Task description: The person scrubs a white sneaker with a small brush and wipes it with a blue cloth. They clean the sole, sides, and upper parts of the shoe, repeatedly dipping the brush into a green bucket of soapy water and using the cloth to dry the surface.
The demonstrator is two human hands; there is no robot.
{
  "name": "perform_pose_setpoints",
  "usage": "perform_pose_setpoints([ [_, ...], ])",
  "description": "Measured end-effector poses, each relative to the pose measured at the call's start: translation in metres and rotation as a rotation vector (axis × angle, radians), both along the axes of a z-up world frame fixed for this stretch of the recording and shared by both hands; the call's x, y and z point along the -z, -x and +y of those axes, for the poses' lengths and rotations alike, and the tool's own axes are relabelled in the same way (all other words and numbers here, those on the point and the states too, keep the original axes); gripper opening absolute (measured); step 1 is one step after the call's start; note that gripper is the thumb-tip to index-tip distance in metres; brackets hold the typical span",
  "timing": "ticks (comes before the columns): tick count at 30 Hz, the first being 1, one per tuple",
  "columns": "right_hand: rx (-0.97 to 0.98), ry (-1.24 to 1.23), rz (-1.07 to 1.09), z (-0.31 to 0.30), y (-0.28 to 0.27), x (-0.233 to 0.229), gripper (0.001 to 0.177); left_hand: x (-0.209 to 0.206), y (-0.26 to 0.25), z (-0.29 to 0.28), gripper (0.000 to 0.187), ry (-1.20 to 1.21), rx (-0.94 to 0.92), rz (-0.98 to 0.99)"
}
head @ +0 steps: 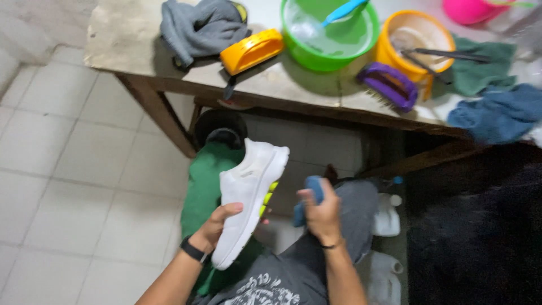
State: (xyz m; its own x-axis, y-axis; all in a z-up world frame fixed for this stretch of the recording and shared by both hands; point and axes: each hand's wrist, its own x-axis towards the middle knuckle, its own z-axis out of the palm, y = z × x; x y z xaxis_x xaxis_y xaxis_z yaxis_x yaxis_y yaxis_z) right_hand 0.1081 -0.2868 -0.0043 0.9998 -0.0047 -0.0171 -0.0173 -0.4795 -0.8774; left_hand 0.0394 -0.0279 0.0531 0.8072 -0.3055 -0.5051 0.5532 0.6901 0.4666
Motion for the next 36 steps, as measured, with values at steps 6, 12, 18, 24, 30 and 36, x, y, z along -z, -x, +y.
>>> perform_pose_setpoints([
  [6, 0.488, -0.907, -0.356, -0.129, -0.093, -0.144, 0.041, 0.063, -0.013, -0.004, 0.056, 0.083, 0.059, -0.04],
  [12, 0.38, 0.523, -0.531, -0.204, -0.189, -0.195, 0.038, 0.045, -0.019, -0.024, 0.066, 0.089, 0.089, -0.141],
  [18, 0.169, 0.773, -0.825, -0.137, -0.203, -0.27, 0.026, 0.028, -0.009, -0.029, 0.075, 0.065, 0.091, 0.036],
  [24, 0.001, 0.955, -0.119, -0.118, -0.227, -0.286, 0.022, -0.003, -0.004, -0.027, 0.08, 0.146, -0.005, 0.097],
  [30, -0.035, 0.767, -0.37, -0.152, -0.208, -0.265, 0.044, -0.014, 0.002, -0.004, 0.078, -0.091, -0.221, 0.174],
  [36, -0.052, 0.828, -0.67, -0.196, -0.227, -0.197, 0.021, 0.036, -0.003, 0.048, 0.062, -0.155, -0.128, 0.278],
])
